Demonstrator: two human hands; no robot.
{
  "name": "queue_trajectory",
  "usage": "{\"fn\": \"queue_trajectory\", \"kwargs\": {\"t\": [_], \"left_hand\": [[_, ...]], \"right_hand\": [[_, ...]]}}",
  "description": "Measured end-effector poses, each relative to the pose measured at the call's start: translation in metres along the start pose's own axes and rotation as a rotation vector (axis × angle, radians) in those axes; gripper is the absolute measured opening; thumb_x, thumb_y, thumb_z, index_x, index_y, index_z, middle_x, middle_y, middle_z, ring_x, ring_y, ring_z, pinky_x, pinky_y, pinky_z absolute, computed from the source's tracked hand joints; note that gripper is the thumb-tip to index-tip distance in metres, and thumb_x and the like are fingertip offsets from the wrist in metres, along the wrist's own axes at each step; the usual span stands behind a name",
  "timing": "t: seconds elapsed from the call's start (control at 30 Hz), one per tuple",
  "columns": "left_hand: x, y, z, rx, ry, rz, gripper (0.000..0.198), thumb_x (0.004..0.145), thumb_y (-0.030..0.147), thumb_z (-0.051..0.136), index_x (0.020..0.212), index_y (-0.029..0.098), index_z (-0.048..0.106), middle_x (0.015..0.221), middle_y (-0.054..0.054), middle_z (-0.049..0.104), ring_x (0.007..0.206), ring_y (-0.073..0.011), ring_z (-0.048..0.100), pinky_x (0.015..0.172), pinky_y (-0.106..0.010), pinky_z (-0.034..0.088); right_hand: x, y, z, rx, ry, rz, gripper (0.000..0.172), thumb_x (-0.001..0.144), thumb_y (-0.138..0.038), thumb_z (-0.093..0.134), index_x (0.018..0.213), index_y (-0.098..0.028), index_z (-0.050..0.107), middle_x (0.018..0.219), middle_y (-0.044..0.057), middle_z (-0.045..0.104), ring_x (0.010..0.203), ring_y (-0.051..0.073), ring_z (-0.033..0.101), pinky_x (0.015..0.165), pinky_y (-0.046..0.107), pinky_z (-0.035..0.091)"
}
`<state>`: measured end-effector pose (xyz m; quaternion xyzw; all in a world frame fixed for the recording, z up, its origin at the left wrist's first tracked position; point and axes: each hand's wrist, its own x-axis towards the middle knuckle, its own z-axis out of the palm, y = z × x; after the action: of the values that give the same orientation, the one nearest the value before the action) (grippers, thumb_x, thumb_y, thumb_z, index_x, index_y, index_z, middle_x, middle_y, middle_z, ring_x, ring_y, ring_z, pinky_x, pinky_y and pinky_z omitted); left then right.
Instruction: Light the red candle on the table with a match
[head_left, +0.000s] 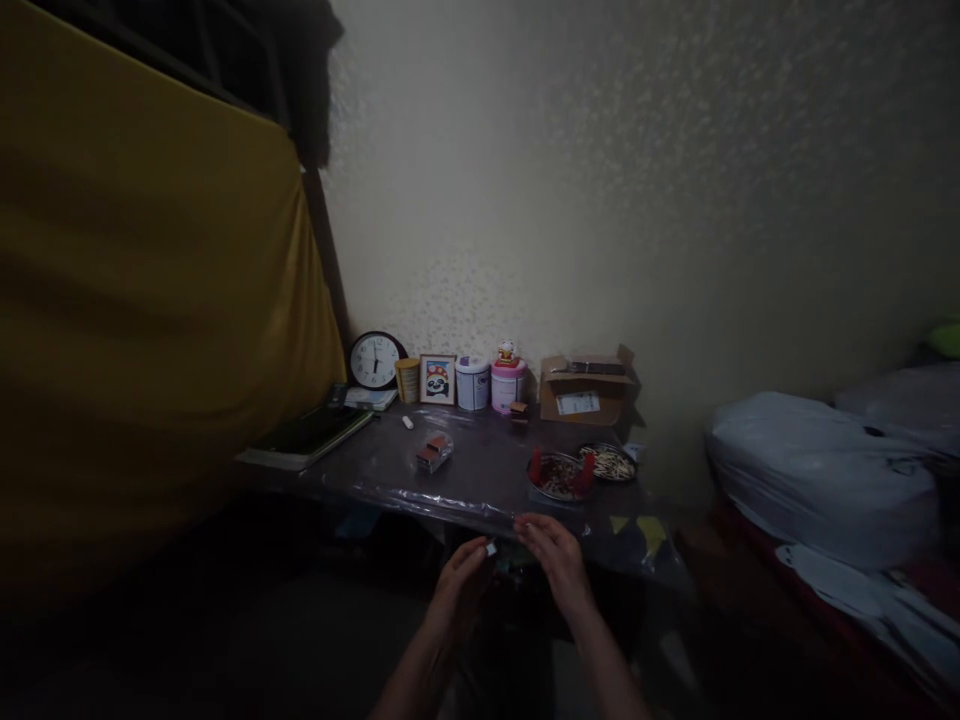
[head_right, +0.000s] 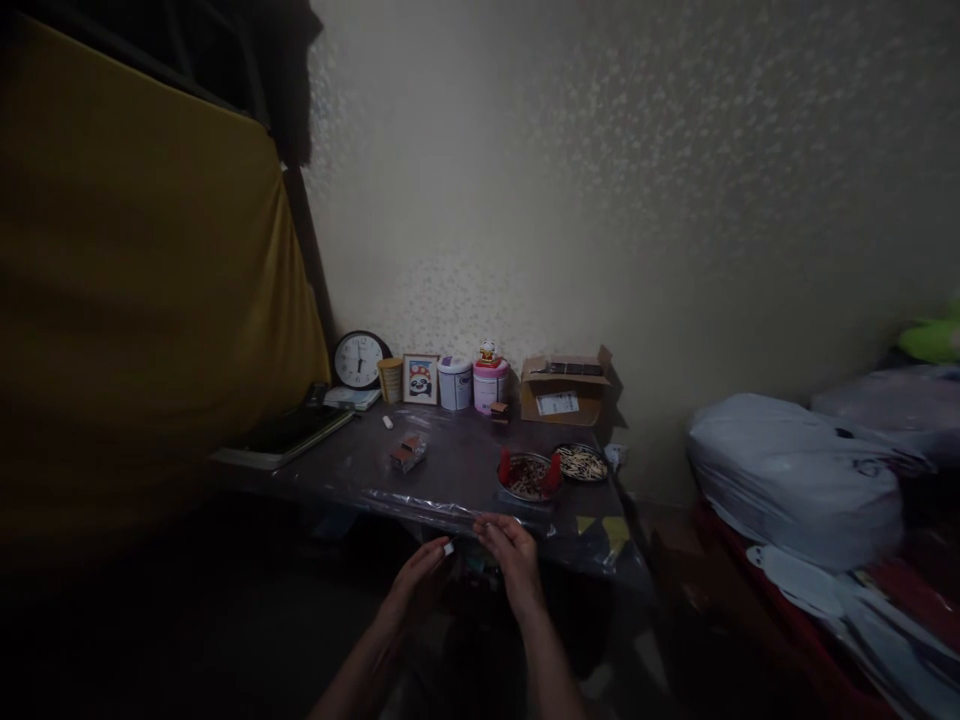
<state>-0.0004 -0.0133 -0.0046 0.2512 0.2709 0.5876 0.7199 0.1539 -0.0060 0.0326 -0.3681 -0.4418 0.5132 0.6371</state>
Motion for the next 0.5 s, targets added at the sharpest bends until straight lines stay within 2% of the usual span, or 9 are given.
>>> {"fn": "queue_trajectory", "kwargs": {"t": [0.17, 0.3, 0.5], "left_hand": [[0.0, -0.006, 0.004, -0.007, -0.008, -0.025, 0.032, 0.057, 0.028, 0.076, 0.084, 0.015, 0.066, 0.082, -0.007, 0.072, 0.076, -0.0192, 0.065, 0.079, -0.033, 0.045], [0.0, -0.006, 0.004, -0.003, 0.0, -0.028, 0.03, 0.057, 0.028, 0.076, 0.082, 0.015, 0.067, 0.082, -0.007, 0.072, 0.081, -0.0203, 0.065, 0.083, -0.034, 0.044], [0.001, -0.005, 0.001, 0.012, 0.027, -0.044, 0.021, 0.064, 0.028, 0.071, 0.081, 0.018, 0.068, 0.084, -0.004, 0.072, 0.084, -0.018, 0.064, 0.084, -0.031, 0.043]], "right_hand": [[-0.003, -0.003, 0.001, -0.079, 0.021, -0.015, 0.03, 0.069, -0.039, 0.068, 0.09, -0.018, 0.064, 0.087, 0.006, 0.07, 0.077, 0.019, 0.065, 0.079, 0.037, 0.049], [-0.005, -0.002, 0.007, -0.261, 0.008, -0.067, 0.029, 0.072, -0.045, 0.063, 0.082, -0.018, 0.065, 0.084, 0.006, 0.07, 0.075, 0.02, 0.064, 0.074, 0.034, 0.05], [-0.005, 0.014, 0.008, -0.47, 0.029, -0.256, 0.021, 0.076, -0.038, 0.059, 0.076, -0.019, 0.065, 0.076, 0.003, 0.067, 0.075, 0.019, 0.062, 0.071, 0.028, 0.049]]}}
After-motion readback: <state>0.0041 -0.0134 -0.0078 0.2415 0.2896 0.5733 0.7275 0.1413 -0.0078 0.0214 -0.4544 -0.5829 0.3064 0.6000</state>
